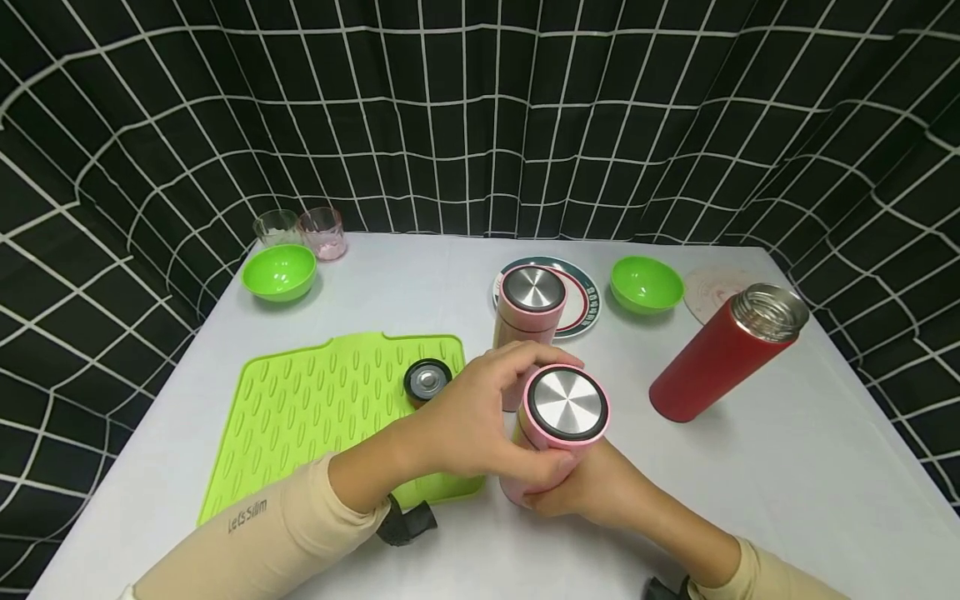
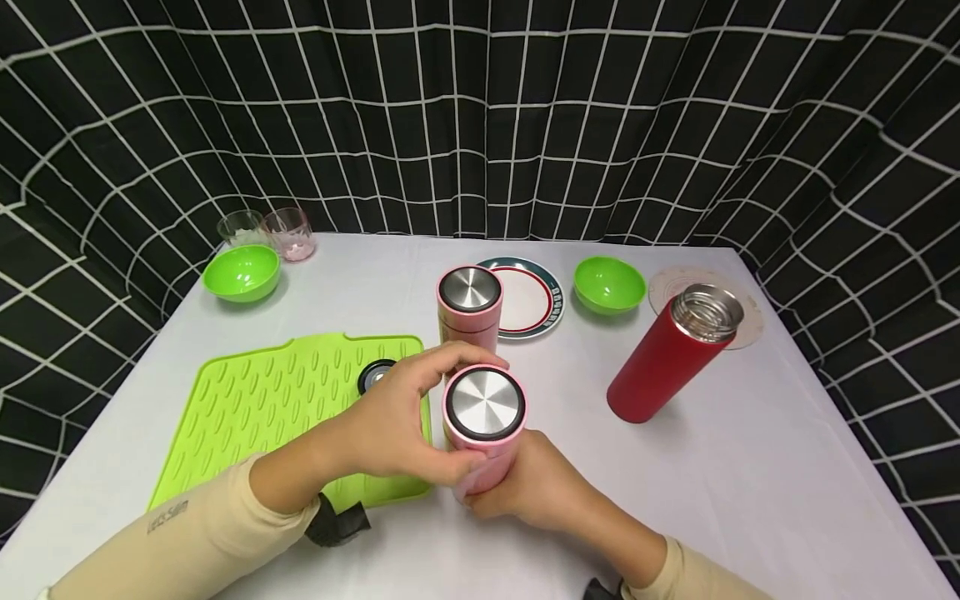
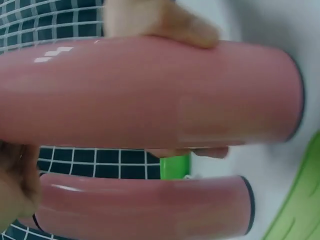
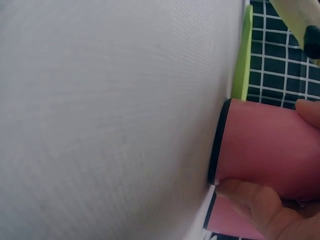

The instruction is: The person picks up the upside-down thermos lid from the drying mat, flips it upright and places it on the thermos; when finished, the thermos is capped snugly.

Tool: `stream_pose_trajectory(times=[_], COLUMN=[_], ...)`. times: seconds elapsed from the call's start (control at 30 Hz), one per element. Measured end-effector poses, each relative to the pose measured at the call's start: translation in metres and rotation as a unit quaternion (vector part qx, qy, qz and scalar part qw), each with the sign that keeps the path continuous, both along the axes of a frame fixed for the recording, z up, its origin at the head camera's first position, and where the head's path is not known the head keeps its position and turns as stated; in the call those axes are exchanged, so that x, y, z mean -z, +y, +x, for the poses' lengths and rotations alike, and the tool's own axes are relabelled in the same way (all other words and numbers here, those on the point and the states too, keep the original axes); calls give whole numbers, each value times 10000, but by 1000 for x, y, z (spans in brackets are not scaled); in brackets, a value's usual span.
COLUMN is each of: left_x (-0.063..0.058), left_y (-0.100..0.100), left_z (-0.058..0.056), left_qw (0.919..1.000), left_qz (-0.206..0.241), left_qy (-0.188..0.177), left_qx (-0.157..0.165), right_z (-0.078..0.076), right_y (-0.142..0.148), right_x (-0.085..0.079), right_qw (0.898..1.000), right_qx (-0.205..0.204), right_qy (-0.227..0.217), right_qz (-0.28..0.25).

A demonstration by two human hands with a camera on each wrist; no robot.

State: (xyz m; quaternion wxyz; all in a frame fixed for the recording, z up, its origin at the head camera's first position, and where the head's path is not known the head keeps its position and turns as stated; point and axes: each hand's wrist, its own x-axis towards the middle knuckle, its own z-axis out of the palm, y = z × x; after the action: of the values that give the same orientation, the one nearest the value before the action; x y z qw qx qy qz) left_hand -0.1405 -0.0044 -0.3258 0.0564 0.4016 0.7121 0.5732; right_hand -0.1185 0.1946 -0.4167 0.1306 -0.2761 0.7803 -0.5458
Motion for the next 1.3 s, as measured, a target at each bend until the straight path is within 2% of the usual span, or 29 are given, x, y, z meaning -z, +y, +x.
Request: stream_pose_trajectory(times=[0.1,0.23,0.4,0.53,0.6,0.67,0.77,0.83,0.93,1.03,1.13,1.17,1.27,1.3], left_x=[-1,-6,-5,0,0,-1,-2,-1,2,3,0,-1,-6,-7], left_y=[-2,-3,-5,-1,-1,-1,-2,0,6,7,5,4,5,5], left_z=[0,0,1,4,5,4,5,7,7,3,3,5,12,14], left_qw=[9997,9974,9964,9917,9908,9928,9959,9957,9955,9993,9994,9991,9897,9881], left_qz=[-91,-485,-677,-858,-912,-908,-836,-818,-656,-236,-304,-377,-897,-865], left_qy=[110,497,444,683,675,514,142,77,218,-39,-120,-72,430,451], left_qx=[215,-195,-259,-677,-736,-585,-330,-429,-646,-298,-96,-179,-1032,-1186], right_z=[0,-1,0,5,6,6,5,5,6,6,3,2,0,0], right_y=[0,-1,-2,-3,-3,-3,-3,-2,1,5,5,4,2,1], right_x=[1,1,4,6,5,4,3,3,3,2,2,2,2,2], right_qw=[10000,10000,9998,10000,9996,9994,9999,9999,9999,9996,9992,9991,9985,9987], right_qx=[-33,5,-94,33,143,179,72,13,84,221,100,-46,-192,-196], right_qy=[17,52,148,-83,-197,-213,26,110,134,-4,288,387,503,470], right_qz=[31,39,-45,23,133,180,139,34,44,202,239,153,16,22])
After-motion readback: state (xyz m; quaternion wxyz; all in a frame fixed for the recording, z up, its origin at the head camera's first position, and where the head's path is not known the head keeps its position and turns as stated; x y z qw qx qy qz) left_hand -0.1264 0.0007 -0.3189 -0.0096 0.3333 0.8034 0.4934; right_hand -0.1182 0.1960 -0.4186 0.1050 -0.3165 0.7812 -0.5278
